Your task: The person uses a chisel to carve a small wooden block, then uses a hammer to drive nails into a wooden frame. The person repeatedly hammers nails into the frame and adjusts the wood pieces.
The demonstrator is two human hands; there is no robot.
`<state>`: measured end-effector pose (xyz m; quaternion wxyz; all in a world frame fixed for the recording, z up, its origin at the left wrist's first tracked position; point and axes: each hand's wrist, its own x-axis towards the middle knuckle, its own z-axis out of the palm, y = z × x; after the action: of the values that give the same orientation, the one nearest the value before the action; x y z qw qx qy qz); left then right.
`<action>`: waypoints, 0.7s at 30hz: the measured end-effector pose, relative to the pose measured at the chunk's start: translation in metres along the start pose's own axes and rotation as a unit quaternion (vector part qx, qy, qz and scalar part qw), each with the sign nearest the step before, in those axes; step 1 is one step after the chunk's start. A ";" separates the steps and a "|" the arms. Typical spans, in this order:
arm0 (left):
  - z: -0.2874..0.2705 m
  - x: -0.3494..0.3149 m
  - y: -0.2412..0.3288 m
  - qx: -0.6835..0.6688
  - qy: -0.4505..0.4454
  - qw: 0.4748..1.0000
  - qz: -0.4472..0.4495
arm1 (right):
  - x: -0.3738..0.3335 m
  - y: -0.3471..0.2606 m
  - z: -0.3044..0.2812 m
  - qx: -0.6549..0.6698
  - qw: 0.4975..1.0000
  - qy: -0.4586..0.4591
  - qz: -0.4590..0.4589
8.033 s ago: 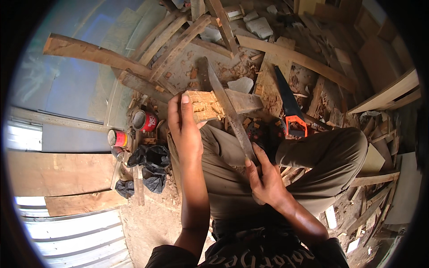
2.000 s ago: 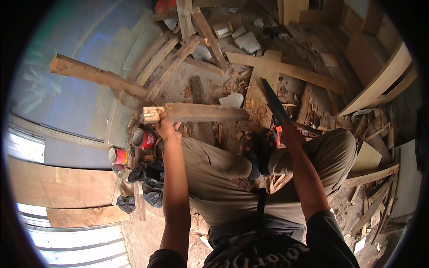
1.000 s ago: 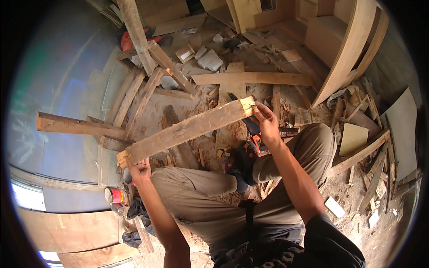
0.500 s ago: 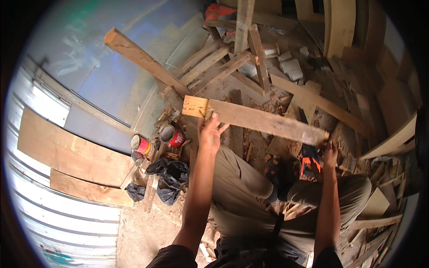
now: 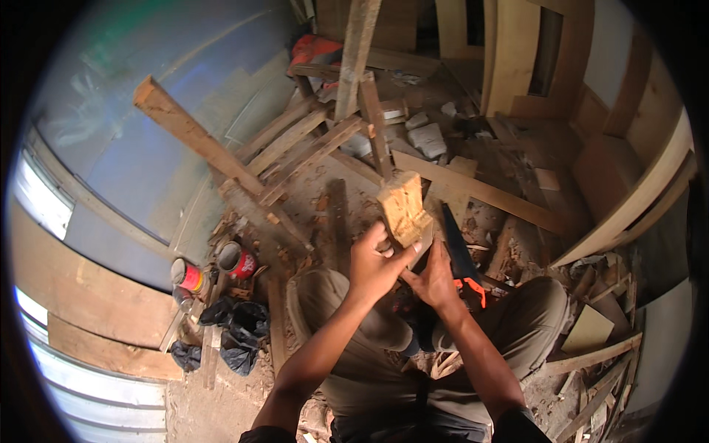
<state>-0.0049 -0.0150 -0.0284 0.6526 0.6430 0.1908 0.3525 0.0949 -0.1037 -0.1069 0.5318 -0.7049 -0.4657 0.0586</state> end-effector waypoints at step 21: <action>-0.075 0.012 -0.017 0.110 0.008 0.994 0.010 | 0.054 0.042 -0.199 0.481 0.762 0.364 0.235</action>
<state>-0.0453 0.0475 -0.0501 0.5726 0.7099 0.2275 0.3411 0.2654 -0.2030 -0.0331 0.9001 -0.4121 0.0320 0.1374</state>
